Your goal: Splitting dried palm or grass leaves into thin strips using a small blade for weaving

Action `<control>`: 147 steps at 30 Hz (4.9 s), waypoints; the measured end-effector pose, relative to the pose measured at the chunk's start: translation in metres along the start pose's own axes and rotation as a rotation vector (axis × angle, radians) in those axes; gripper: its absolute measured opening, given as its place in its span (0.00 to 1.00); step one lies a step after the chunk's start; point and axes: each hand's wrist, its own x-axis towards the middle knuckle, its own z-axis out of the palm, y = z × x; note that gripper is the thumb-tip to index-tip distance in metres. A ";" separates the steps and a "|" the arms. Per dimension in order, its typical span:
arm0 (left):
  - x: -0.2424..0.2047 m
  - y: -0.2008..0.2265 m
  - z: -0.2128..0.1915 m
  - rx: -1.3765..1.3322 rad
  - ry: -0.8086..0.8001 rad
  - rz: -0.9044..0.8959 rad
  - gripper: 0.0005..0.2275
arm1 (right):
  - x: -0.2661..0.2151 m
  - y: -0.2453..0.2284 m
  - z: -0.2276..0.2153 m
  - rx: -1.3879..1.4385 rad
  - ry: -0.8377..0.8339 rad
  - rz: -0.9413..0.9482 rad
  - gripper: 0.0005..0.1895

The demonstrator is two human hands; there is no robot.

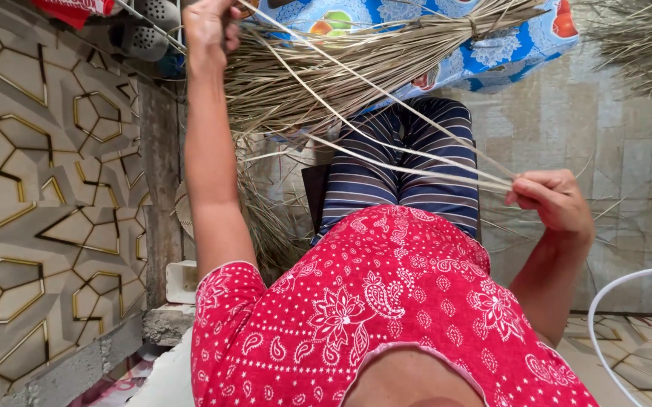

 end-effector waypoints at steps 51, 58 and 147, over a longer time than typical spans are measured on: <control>-0.241 -0.056 0.230 -0.504 -0.963 -0.642 0.14 | 0.021 0.029 -0.001 -0.077 -0.372 0.059 0.16; -0.118 0.020 0.168 -0.122 -0.575 -0.240 0.17 | 0.004 0.110 -0.100 -0.147 -0.145 0.229 0.15; -0.209 -0.091 0.211 -0.397 -0.810 -0.569 0.15 | 0.085 0.035 0.045 -0.475 -0.098 -0.209 0.13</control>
